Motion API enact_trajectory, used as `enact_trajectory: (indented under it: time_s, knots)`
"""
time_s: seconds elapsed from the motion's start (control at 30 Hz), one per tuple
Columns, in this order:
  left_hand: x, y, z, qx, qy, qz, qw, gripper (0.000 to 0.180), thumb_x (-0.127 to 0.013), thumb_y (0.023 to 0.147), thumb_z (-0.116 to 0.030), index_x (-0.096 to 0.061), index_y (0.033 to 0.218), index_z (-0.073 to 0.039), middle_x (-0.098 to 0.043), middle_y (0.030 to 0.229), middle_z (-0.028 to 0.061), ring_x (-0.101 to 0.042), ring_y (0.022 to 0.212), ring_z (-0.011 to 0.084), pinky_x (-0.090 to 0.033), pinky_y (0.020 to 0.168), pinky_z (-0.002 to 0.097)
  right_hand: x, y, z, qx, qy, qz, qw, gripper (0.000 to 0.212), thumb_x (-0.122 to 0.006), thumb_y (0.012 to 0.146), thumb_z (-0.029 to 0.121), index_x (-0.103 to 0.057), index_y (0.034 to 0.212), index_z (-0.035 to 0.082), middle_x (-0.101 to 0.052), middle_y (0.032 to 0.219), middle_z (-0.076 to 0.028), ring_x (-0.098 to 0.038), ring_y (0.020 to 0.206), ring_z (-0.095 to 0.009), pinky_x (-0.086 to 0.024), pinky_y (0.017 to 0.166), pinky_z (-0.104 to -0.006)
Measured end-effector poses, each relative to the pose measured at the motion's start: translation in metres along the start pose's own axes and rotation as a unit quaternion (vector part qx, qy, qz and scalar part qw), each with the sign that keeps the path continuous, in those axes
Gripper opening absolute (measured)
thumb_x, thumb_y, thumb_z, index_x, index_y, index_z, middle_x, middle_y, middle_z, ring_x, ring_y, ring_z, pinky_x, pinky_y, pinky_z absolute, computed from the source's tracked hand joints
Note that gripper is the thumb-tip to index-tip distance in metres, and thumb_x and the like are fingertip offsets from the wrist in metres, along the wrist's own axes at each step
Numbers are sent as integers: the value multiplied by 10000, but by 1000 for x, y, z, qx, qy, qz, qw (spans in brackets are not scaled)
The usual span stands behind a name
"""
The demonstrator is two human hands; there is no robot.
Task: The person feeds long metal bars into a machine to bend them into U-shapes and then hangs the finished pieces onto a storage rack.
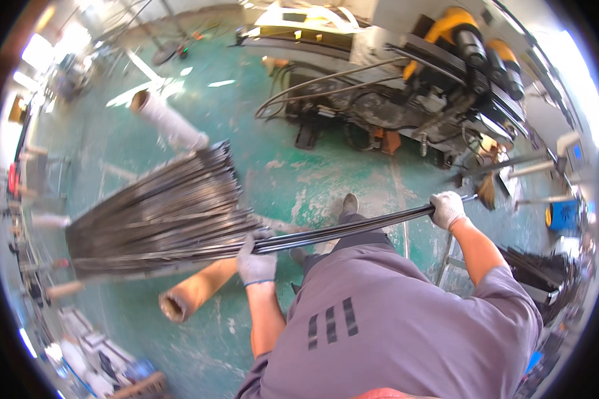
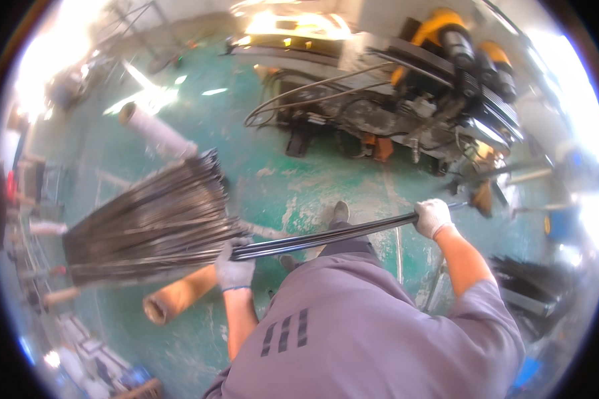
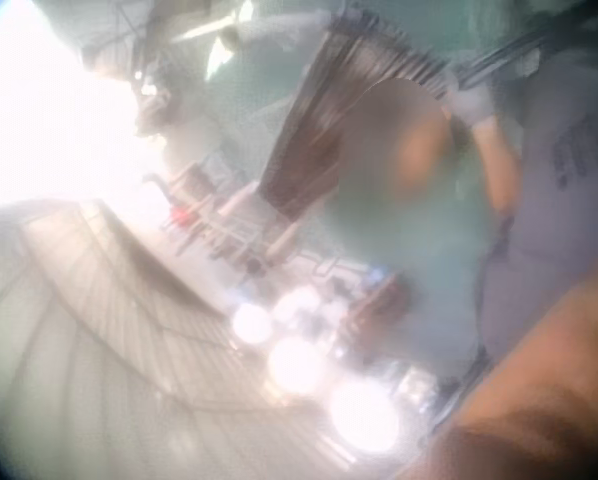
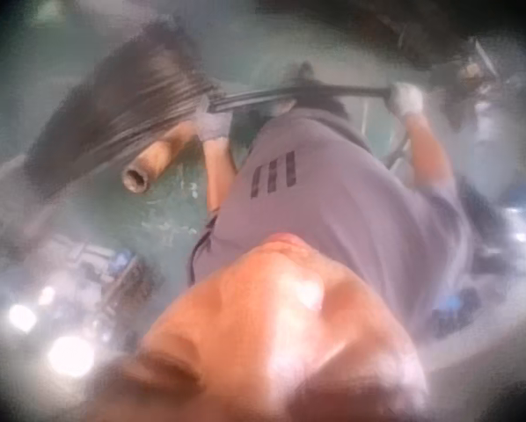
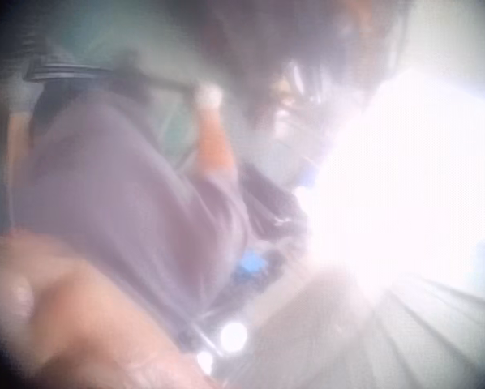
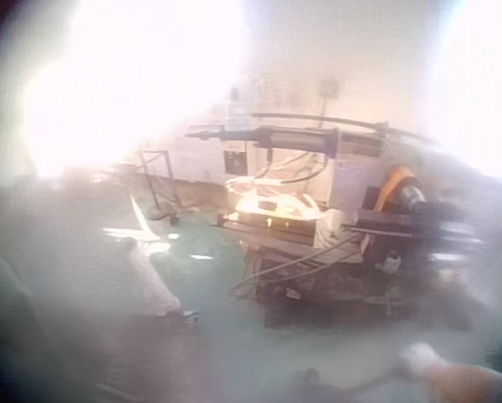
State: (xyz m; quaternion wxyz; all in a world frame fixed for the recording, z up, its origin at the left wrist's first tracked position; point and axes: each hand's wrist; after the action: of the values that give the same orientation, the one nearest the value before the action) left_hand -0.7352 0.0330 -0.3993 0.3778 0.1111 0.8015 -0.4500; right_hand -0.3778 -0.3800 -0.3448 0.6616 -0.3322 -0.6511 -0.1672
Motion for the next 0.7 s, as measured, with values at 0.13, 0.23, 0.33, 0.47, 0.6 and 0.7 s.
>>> enact_trajectory:
  time_s: [0.13, 0.23, 0.33, 0.47, 0.6, 0.7]
  knots:
    - [-60, 1, -44, -137, 23, 121, 983, 152, -639, 999, -191, -653, 946, -49, -664, 925, 103, -618, 893, 253, -491, 990, 462, -11, -16, -109, -139, 12, -31, 990, 37, -657, 711, 98, -674, 736, 76, -702, 862, -159, -653, 1002, -372, -498, 905, -479]
    - [-125, 7, -32, -160, 68, 123, 977, 72, -649, 1000, -126, -633, 1049, -76, -676, 929, 46, -618, 867, 204, -493, 967, 429, -54, -34, -180, -338, -56, -158, 926, 289, -621, 792, 45, -680, 1074, 39, -675, 1148, -187, -598, 1198, -371, -439, 1076, -451]
    - [-211, 7, 42, -130, 88, 188, 970, 133, -654, 996, -82, -600, 1117, -87, -671, 951, 40, -615, 862, 190, -479, 972, 421, -100, -9, -199, -574, 213, -379, 694, 424, -653, 845, 37, -617, 1264, -18, -633, 1323, -231, -617, 1224, -372, -475, 1048, -384]
    - [-283, 41, 138, -98, 140, 163, 972, 120, -670, 987, -90, -607, 1089, -88, -669, 988, 69, -627, 902, 235, -472, 1018, 502, -7, 54, -110, -198, 957, -211, -17, 588, -581, 811, -11, -454, 1377, -110, -590, 1326, -258, -548, 1315, -419, -419, 1166, -586]
    - [-354, 57, 190, -33, 184, 277, 943, 166, -683, 955, -70, -647, 1116, -56, -676, 1055, 119, -636, 1058, 316, -445, 1099, 549, 41, 102, -114, -299, 924, -241, 3, 291, -545, 992, -60, -456, 1267, -28, -600, 1186, -210, -656, 1121, -384, -579, 1040, -565]
    - [-399, 80, 176, -25, 206, 358, 910, 246, -687, 932, -93, -655, 1168, -29, -689, 1116, 141, -636, 1110, 330, -443, 1111, 533, 67, 115, -155, -306, 908, -275, 79, 219, -533, 1029, -10, -496, 1244, 11, -676, 1123, -174, -707, 1075, -342, -639, 928, -496]
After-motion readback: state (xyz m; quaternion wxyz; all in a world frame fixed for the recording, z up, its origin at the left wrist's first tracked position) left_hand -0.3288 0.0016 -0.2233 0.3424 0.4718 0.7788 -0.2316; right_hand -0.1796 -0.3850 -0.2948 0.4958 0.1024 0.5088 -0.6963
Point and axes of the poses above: each hand's wrist, its own y-axis towards the middle knuckle, its own x-axis out of the back of the hand, z = x × y
